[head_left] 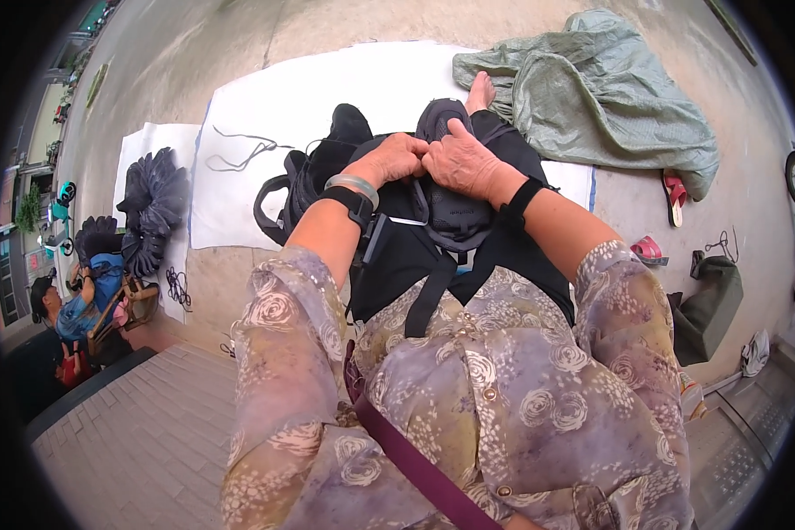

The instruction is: Lacing a black shoe while sitting outdoors.

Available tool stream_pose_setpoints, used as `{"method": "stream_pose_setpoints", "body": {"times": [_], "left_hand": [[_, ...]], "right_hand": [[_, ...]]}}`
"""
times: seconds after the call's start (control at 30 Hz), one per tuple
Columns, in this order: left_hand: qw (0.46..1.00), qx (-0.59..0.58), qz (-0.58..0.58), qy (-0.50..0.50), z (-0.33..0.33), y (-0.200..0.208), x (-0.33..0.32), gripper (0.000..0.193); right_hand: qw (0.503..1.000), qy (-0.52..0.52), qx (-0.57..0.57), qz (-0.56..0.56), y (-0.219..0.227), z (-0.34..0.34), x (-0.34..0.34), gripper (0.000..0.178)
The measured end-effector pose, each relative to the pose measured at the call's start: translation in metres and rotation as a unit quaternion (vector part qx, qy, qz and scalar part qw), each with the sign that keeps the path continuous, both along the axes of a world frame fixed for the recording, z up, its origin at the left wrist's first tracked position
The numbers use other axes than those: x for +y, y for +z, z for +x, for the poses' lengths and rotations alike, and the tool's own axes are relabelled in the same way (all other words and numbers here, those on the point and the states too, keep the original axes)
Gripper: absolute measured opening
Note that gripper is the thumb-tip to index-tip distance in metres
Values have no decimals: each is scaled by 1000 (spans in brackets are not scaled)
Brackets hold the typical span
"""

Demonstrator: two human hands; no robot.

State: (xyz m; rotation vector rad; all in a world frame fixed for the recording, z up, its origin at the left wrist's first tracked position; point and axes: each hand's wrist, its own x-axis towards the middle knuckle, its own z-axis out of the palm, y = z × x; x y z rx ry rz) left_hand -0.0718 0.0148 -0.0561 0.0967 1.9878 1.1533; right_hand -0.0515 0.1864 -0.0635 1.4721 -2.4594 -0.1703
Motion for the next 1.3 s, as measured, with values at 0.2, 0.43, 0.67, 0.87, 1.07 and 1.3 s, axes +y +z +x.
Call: {"method": "stream_pose_setpoints", "body": {"times": [0.2,0.43,0.67,0.87,1.07,1.3], "left_hand": [[999,-31,14,20,0,-5,-3,21],[994,104,-34,27,12,-14,-1,26],[923,313,-210,-77,44,-14,6,37],[930,299,-202,-66,52,-3,16,24],[922,300,-243,-35,51,16,23,32],[838,515,-157,-94,30,31,21,26]], "right_hand": [[979,-116,-113,121,19,8,-24,8],[961,-158,-204,97,48,32,-14,9],[879,-344,-289,-159,3,112,207,23],[698,-664,-215,160,-21,217,397,30],[792,-488,-362,-62,-24,133,263,28],[900,-204,-239,-301,25,45,81,20]]}}
